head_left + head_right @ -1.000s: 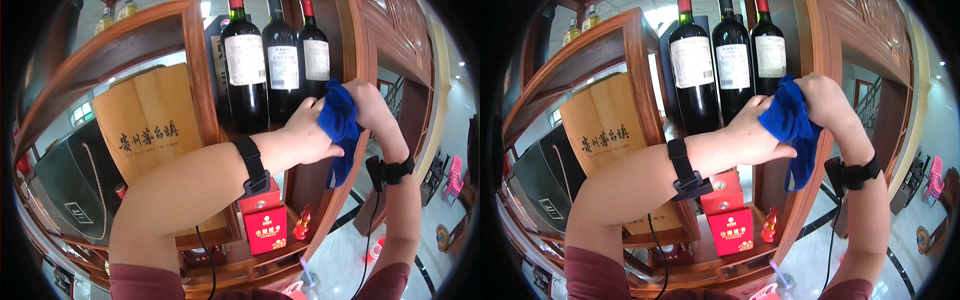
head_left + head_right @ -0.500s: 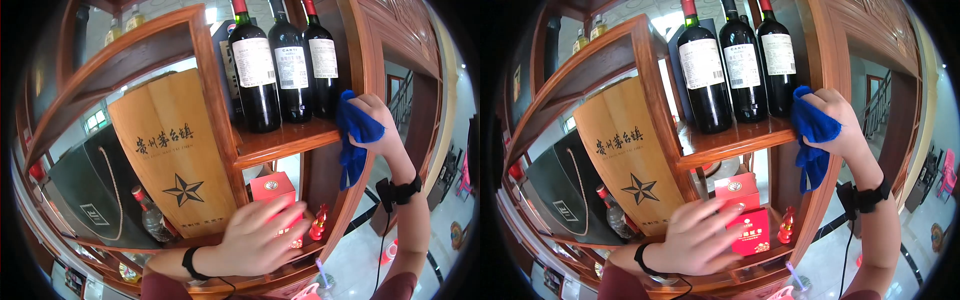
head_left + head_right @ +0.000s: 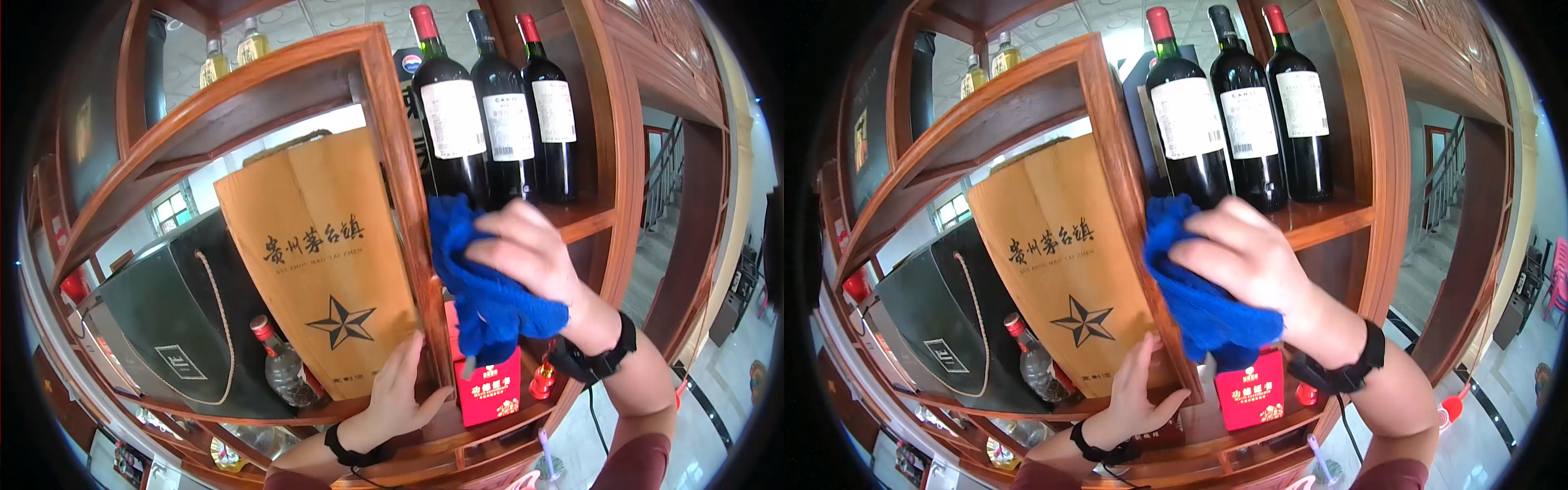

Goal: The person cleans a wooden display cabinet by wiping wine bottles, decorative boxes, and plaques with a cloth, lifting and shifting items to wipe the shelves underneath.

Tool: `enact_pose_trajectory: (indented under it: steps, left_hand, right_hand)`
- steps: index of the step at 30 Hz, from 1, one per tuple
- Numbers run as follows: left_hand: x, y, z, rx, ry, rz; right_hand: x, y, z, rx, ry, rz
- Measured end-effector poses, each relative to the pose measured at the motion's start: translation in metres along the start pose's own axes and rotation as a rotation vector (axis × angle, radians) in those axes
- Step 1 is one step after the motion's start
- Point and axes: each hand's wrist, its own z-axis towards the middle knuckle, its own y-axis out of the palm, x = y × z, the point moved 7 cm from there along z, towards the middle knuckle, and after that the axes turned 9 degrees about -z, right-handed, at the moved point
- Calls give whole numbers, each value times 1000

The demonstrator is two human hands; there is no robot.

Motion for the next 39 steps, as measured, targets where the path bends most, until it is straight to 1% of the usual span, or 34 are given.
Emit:
enact_pose_trajectory:
  steps: [2,3,4,5,6,7,8,9,11,12,13,14,15,16,17,19,20,24,25,27,28,30,31,33,34,35,37,38,39]
  left_hand:
    - [-2,-3,2,23,-17,-109]
    - [-3,-5,3,21,-52,-172]
    - [-2,-9,6,34,-69,-229]
    - [-1,-13,10,51,-85,-286]
    - [-3,-15,14,73,-89,-368]
    - [-6,-17,16,100,-91,-447]
    - [-14,-15,15,123,-93,-584]
    - [-19,-17,8,110,-188,-534]
    - [-19,-16,8,48,-185,-650]
    - [-34,-6,-10,64,-338,-725]
    - [-36,-2,-15,53,-348,-733]
    - [-35,0,-18,60,-314,-767]
    - [-34,1,-23,69,-287,-802]
    - [-29,2,-23,36,-256,-805]
    - [-26,5,-27,29,-269,-815]
    - [-22,8,-33,74,-282,-779]
    - [-20,5,-32,65,-290,-787]
    - [8,-11,-8,-229,85,-292]
    - [9,-2,-10,-231,84,-297]
    - [10,29,-25,-287,84,34]
    - [4,34,-38,-293,83,26]
    - [-9,50,-67,-428,-31,-246]
    - [-4,52,-67,-435,-37,-255]
    - [5,69,-73,-644,-86,-120]
    - [-6,78,-86,-526,-120,-341]
    - [-14,78,-105,-535,-131,-349]
    - [-26,56,-137,-426,-206,-652]
    - [-39,59,-154,-404,-333,-698]
    - [-64,74,-187,-408,-630,-819]
  right_hand:
    - [0,-9,31,155,-125,-176]
    - [3,-14,51,158,-61,-260]
    - [16,-21,69,372,-171,56]
    - [45,-6,73,207,32,453]
    - [9,-20,113,239,-387,-361]
    - [38,3,122,494,-527,-368]
    - [43,25,138,245,-293,-69]
    - [29,20,125,279,-362,-116]
    - [15,25,110,185,-382,-312]
    - [17,35,102,65,-163,-320]
    - [7,34,83,24,-133,-260]
    - [0,37,73,-79,23,-200]
    - [4,49,55,-102,-31,127]
    - [-3,50,38,-57,-24,-34]
    - [-16,50,22,-12,-22,-198]
    - [-34,55,-8,-18,71,-203]
    - [-42,58,-21,-13,78,-268]
    - [-72,70,-77,-77,256,-134]
    - [-81,73,-91,-99,276,-128]
    - [-96,80,-121,-75,369,-94]
    - [-103,83,-135,-87,405,-78]
    - [-118,88,-163,-139,443,-48]
    - [-126,85,-174,-146,453,-49]
    - [-135,87,-204,-258,651,226]
    - [-142,87,-221,-300,692,359]
    - [-150,78,-232,-306,707,364]
    - [-164,70,-262,-393,920,595]
    - [-169,66,-282,-397,1081,655]
    - [-177,61,-304,-404,1245,721]
